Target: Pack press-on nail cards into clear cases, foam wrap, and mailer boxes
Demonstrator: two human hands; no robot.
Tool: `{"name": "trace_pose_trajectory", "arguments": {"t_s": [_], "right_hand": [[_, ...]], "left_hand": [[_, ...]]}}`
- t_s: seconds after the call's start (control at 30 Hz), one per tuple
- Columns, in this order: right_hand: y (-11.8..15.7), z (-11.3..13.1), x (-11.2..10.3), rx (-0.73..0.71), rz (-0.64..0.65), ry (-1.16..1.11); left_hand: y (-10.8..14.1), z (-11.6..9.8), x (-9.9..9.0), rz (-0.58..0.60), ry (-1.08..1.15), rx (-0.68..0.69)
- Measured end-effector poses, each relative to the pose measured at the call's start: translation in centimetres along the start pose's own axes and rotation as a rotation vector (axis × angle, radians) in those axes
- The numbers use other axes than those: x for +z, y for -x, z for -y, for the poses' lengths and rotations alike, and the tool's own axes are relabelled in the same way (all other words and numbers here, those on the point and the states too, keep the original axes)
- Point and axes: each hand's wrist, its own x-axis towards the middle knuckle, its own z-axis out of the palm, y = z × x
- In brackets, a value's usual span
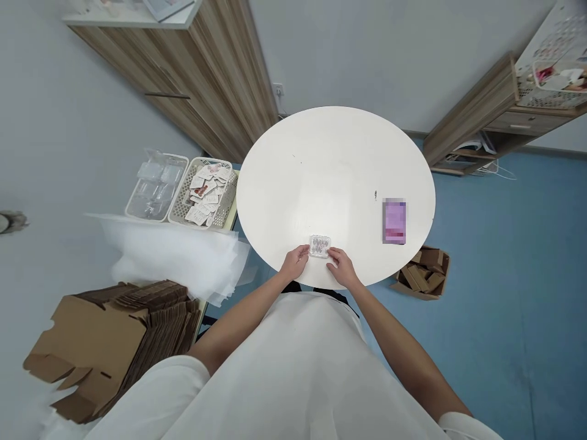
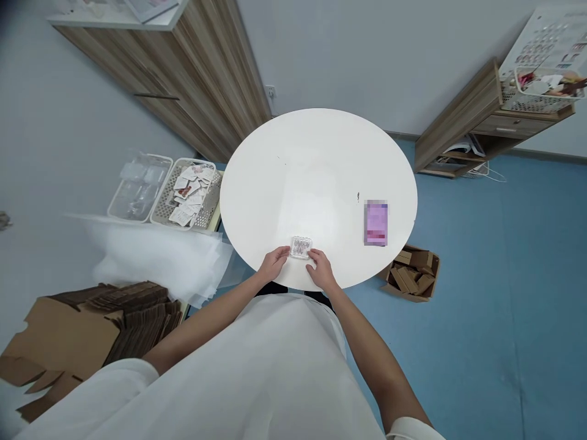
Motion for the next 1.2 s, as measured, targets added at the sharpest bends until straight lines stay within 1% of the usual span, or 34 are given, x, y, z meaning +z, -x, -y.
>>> {"name": "trace_pose_trajectory", "arguments": {"t_s": [0.13,0.27,0.37,0.47,0.57,0.63,0.7,0.77,0.87,0.93,1.13,1.2], "right_hand": [[-0.2,-0.4,0.3,-0.033,0.035,0.09],[0.3,-0.5,0.6,-0.112,0.008,0.231],[1.3,-0.7,0.9,-0.205,-0.001,0.411],[2.3,-1.1,1.3,-0.27,0.009,0.636],[2.6,-1.5,1.8,-0.308,-0.023,0.787],[2.5,-1.4,2.2,-0.305,-0.064,0.843],[2.3,-1.1,2.6,-0.275,-0.11,0.858],[2.1,-0.6,2.8,-0.221,-0.147,0.823],[2.4,0.0,2.6,-0.13,-0.15,0.703],[3.0,0.1,2.3,-0.104,-0.137,0.647],[4.9,-1.6,1.8,-0.232,-0.151,0.695],[4.8,-2.1,1.7,-0.213,-0.169,0.667]], "left_hand": [[0.1,0.2,0.3,-0.02,-0.044,-0.001],[0.1,0.2,0.0,0.006,-0.189,0.048],[0.4,0.6,-0.8,0.018,-0.368,0.144],[1.1,1.3,-2.0,0.087,-0.528,0.254],[1.6,2.1,-3.2,0.144,-0.656,0.307],[1.7,2.4,-3.7,0.156,-0.707,0.345],[1.7,2.6,-4.0,0.163,-0.736,0.391],[1.5,2.7,-4.1,0.165,-0.751,0.428],[1.3,2.7,-4.2,0.173,-0.765,0.466],[1.3,2.8,-4.3,0.176,-0.769,0.481],[1.0,2.6,-4.9,0.166,-0.715,0.468],[0.6,2.3,-5.2,0.162,-0.675,0.411]]}}
